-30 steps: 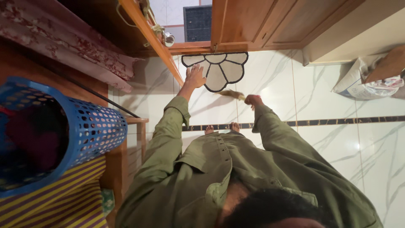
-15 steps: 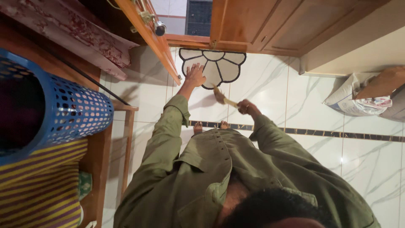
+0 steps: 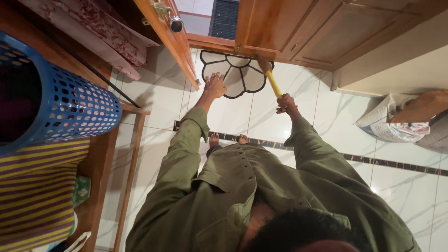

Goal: The person sweeps a tiled floor using a broom, moving dust and debris across the white surface and over decorative floral tiles.

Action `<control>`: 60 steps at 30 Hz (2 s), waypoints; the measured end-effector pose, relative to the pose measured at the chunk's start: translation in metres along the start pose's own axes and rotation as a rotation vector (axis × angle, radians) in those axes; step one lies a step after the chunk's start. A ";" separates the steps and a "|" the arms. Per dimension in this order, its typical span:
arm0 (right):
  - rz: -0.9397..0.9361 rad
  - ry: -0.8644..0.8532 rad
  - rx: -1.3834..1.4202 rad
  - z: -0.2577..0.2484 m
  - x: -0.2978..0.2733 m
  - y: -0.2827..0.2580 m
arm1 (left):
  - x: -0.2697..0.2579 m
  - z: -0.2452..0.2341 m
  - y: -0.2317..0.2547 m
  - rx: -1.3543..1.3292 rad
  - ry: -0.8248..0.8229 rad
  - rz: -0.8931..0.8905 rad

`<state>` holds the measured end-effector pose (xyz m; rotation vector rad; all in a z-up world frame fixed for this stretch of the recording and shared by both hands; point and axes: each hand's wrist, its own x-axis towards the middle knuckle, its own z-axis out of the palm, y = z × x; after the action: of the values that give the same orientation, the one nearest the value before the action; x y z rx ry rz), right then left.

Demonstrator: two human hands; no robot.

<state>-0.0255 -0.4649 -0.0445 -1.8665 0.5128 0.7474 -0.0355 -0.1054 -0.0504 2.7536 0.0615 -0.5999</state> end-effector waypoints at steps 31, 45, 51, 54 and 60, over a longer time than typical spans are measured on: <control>-0.189 -0.094 -0.402 0.015 0.026 -0.003 | -0.025 0.025 0.016 -0.079 0.016 -0.123; -0.042 -0.320 -0.469 0.011 0.024 0.008 | -0.021 0.031 0.016 -0.053 -0.017 -0.152; -0.196 -0.238 -0.273 -0.005 0.031 -0.005 | -0.024 0.031 0.023 -0.070 0.026 -0.126; -0.269 -0.209 -0.128 -0.001 0.030 -0.007 | -0.030 0.030 0.030 -0.063 0.036 -0.106; -0.211 -0.060 -0.306 0.032 0.021 0.013 | -0.038 0.026 0.032 -0.061 0.006 -0.081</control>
<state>-0.0270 -0.4405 -0.0770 -2.1331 0.1644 0.7688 -0.0772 -0.1434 -0.0473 2.7041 0.1908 -0.6012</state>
